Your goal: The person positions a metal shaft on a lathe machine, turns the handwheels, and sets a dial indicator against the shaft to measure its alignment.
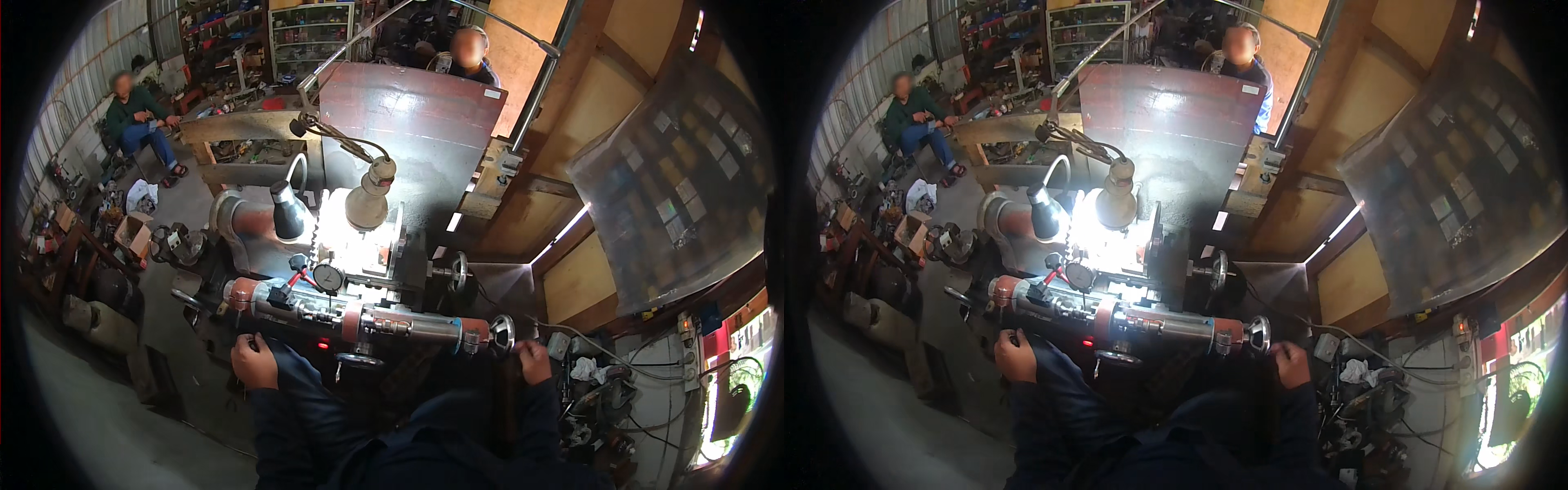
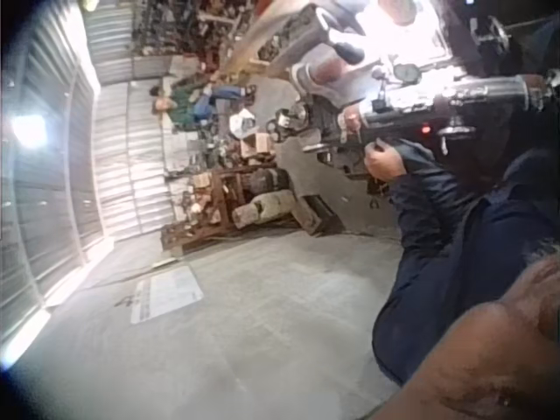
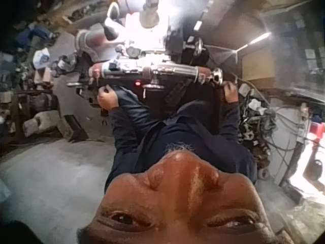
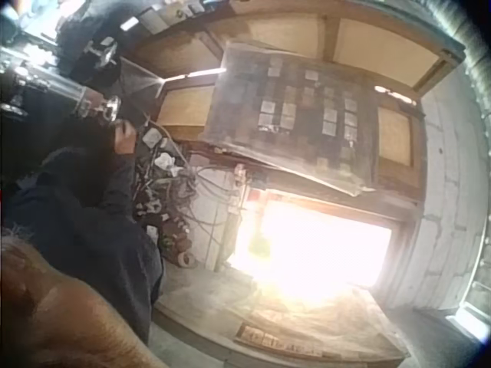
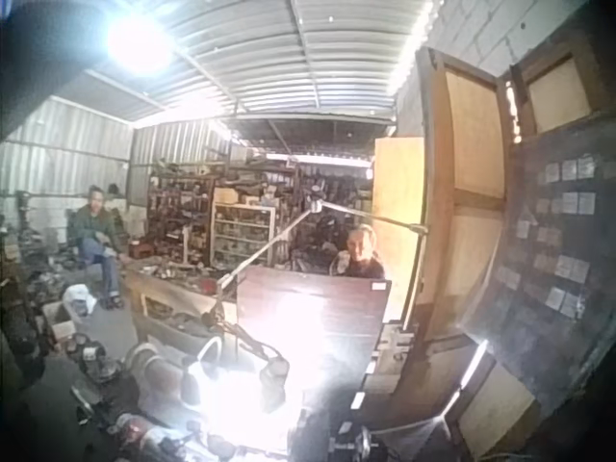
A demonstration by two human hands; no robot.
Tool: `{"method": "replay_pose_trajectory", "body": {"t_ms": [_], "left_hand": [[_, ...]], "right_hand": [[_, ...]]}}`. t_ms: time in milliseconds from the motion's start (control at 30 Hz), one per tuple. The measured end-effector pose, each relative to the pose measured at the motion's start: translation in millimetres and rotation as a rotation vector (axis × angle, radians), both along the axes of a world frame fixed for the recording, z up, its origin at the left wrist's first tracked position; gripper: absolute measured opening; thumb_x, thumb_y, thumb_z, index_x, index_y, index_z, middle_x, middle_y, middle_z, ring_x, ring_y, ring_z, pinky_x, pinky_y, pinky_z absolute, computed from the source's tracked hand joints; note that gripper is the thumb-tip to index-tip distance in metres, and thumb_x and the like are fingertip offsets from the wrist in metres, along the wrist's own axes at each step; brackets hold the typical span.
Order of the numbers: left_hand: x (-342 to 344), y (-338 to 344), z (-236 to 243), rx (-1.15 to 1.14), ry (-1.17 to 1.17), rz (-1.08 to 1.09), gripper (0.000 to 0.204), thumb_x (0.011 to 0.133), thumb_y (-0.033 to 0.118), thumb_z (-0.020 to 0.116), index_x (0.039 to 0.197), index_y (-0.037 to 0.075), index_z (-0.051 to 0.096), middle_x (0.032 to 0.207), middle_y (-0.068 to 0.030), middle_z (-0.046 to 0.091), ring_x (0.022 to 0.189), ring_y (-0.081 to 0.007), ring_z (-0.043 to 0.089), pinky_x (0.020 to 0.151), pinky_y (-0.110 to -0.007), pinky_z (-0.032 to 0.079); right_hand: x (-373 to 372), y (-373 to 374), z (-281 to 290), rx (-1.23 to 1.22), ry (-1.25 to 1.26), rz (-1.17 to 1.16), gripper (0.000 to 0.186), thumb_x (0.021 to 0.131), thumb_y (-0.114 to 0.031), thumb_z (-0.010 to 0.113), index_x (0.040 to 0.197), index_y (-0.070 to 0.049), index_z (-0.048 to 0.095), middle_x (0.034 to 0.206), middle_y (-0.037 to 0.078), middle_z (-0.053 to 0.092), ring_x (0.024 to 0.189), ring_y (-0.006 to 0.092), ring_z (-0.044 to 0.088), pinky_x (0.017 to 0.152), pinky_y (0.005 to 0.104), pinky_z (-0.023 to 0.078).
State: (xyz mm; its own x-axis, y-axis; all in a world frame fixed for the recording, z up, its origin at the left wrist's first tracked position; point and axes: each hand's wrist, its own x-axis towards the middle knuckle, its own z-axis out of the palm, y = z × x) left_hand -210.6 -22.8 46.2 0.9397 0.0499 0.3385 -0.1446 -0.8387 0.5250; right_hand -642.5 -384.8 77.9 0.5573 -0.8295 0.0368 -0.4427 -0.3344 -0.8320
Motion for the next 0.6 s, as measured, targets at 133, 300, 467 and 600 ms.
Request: {"method": "replay_pose_trajectory", "body": {"t_ms": [133,300,467,600], "left_hand": [[2,3,-3,-0.024,-0.001,-0.022,0.015,0.090,0.022,0.069,0.088,0.008,0.065,0.086,-0.0126,0.065,0.084,-0.0342,0.063,0.073,-0.047,0.050],[5,2,-6,-0.022,-0.048,-0.045,0.015,0.088,0.023,0.071,0.088,0.009,0.066,0.085,-0.0117,0.067,0.082,-0.0335,0.066,0.071,-0.047,0.051],[2,1,-6,-0.027,-0.022,0.013,0.016,0.090,0.023,0.069,0.086,0.009,0.064,0.085,-0.0107,0.066,0.084,-0.0331,0.063,0.072,-0.047,0.049],[2,5,-7,-0.052,-0.006,0.053,0.016,0.089,0.023,0.069,0.086,0.009,0.064,0.085,-0.0110,0.066,0.083,-0.0331,0.063,0.071,-0.047,0.049]], "right_hand": [[30,-28,3,-0.110,-0.087,-0.160,0.030,0.100,-0.024,0.057,0.084,0.002,0.061,0.069,0.007,0.057,0.070,0.0123,0.052,0.065,0.0341,0.044],[53,-85,-59,-0.143,-0.114,-0.218,0.032,0.101,-0.028,0.052,0.090,0.000,0.064,0.079,0.013,0.062,0.076,0.0178,0.059,0.071,0.0360,0.046],[28,-96,-142,0.742,-0.484,-0.074,0.026,0.101,-0.021,0.048,0.098,-0.003,0.067,0.085,0.011,0.068,0.081,0.0254,0.064,0.079,0.0362,0.050],[-8,-46,-97,0.052,0.010,0.111,0.024,0.097,-0.013,0.051,0.110,0.000,0.067,0.100,0.014,0.071,0.097,0.0265,0.067,0.090,0.0363,0.050]]}}
